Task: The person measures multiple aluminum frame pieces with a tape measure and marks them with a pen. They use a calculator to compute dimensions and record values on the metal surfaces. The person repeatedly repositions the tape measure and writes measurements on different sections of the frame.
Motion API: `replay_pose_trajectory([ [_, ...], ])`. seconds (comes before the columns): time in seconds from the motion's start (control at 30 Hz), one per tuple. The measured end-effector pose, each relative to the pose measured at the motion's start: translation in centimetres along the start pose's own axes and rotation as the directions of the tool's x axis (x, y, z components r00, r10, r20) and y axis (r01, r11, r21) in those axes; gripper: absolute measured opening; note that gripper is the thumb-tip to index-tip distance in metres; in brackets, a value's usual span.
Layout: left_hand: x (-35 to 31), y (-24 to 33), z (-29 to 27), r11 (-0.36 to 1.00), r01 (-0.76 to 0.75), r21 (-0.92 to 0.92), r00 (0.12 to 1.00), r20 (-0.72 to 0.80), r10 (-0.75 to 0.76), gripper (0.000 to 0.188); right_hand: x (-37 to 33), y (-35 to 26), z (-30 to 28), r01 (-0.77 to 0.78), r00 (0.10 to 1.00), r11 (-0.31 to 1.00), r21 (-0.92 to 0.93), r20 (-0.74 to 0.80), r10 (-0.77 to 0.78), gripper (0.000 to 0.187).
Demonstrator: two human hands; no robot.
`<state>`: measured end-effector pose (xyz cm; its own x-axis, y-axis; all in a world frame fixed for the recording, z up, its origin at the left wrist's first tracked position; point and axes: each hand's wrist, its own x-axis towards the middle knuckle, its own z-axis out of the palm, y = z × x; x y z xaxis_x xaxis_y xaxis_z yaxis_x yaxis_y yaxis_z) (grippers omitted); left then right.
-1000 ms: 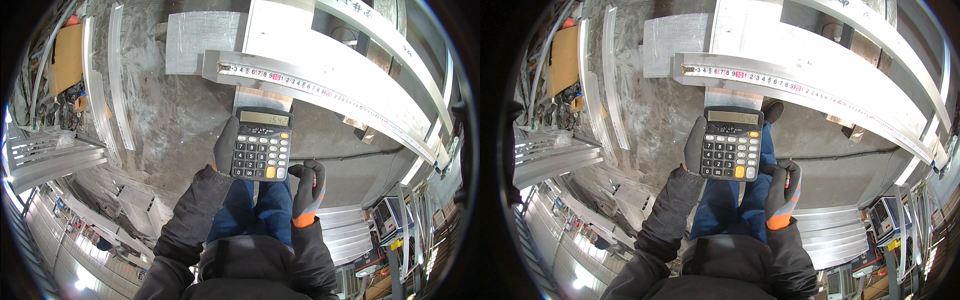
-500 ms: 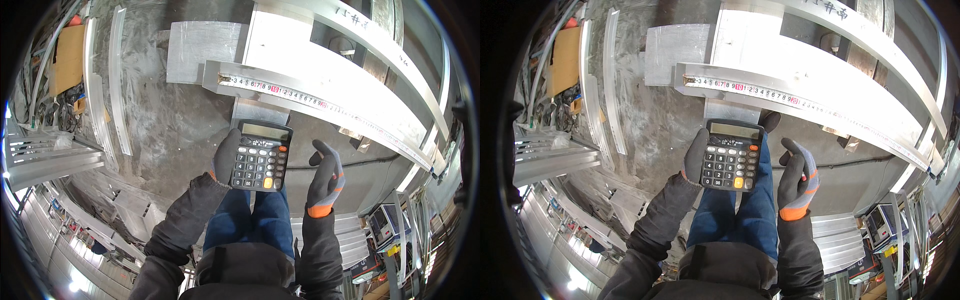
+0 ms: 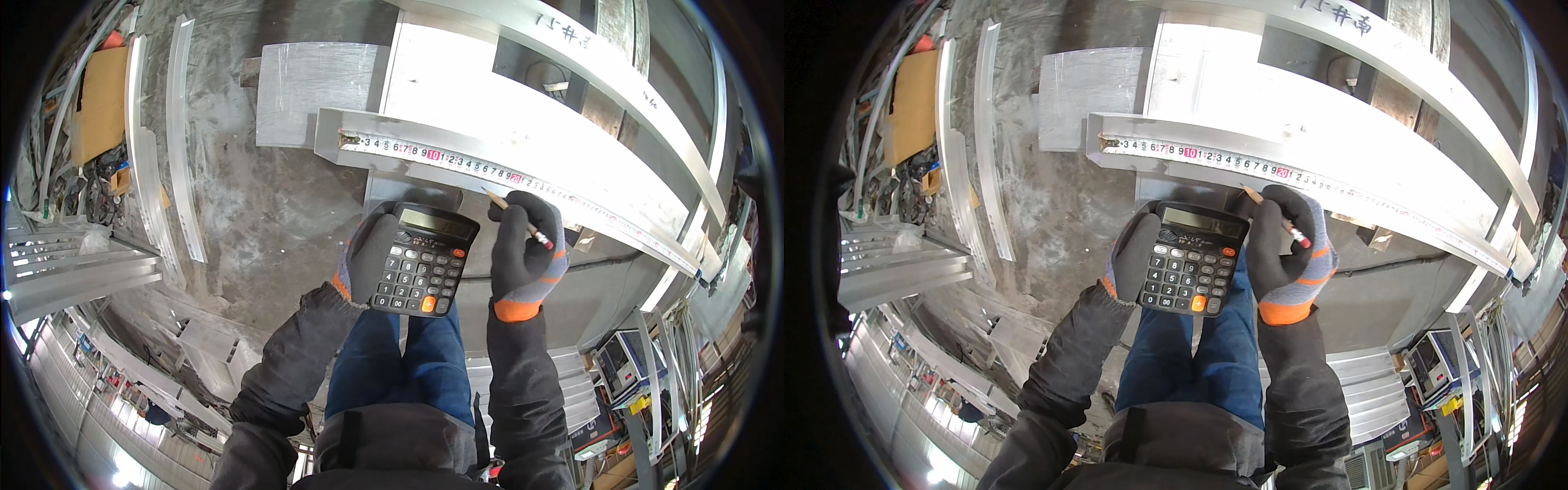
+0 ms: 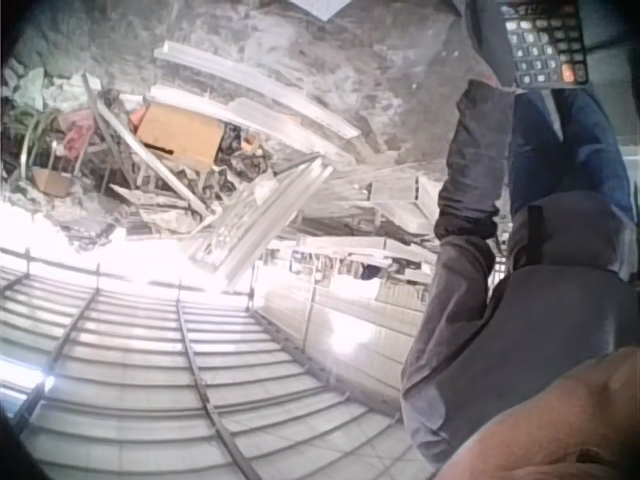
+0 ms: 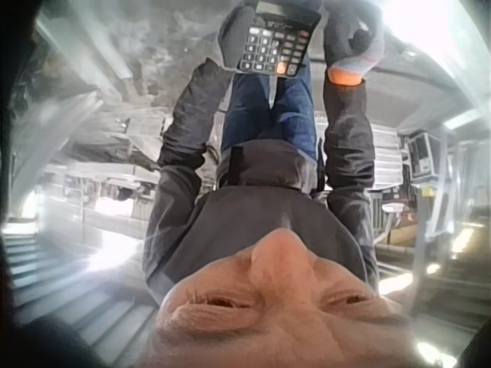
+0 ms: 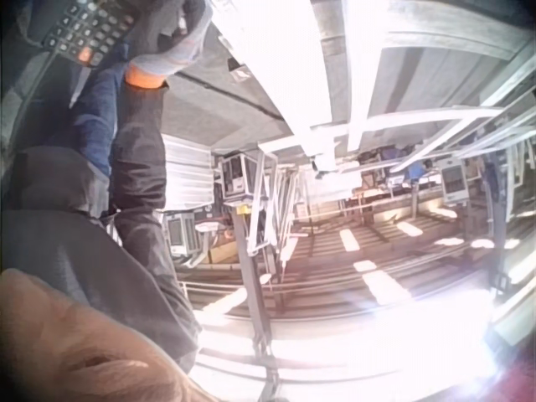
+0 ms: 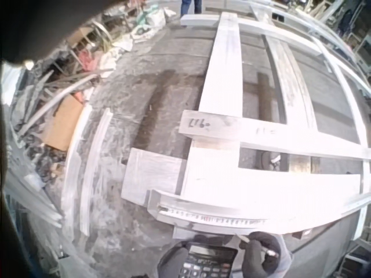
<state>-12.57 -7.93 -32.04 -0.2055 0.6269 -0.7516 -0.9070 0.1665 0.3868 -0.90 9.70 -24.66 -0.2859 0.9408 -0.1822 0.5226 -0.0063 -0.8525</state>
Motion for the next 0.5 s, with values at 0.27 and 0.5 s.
replay_pose_trajectory([
  [0.27, -0.3, 0.1, 0.4, 1.000, -0.013, 0.022, 0.998, -0.055, 0.014, 0.036, -0.1, 1.1, 0.9, 0.273, 0.962, 0.956, -0.108, 0.038, -0.270, 0.019],
  [0.5, -0.3, 0.2, 0.4, 1.000, -0.025, 0.011, 1.000, -0.007, 0.025, 0.039, 0.0, 1.1, 0.7, 0.286, 0.958, 0.951, -0.114, 0.060, -0.281, 0.019],
])
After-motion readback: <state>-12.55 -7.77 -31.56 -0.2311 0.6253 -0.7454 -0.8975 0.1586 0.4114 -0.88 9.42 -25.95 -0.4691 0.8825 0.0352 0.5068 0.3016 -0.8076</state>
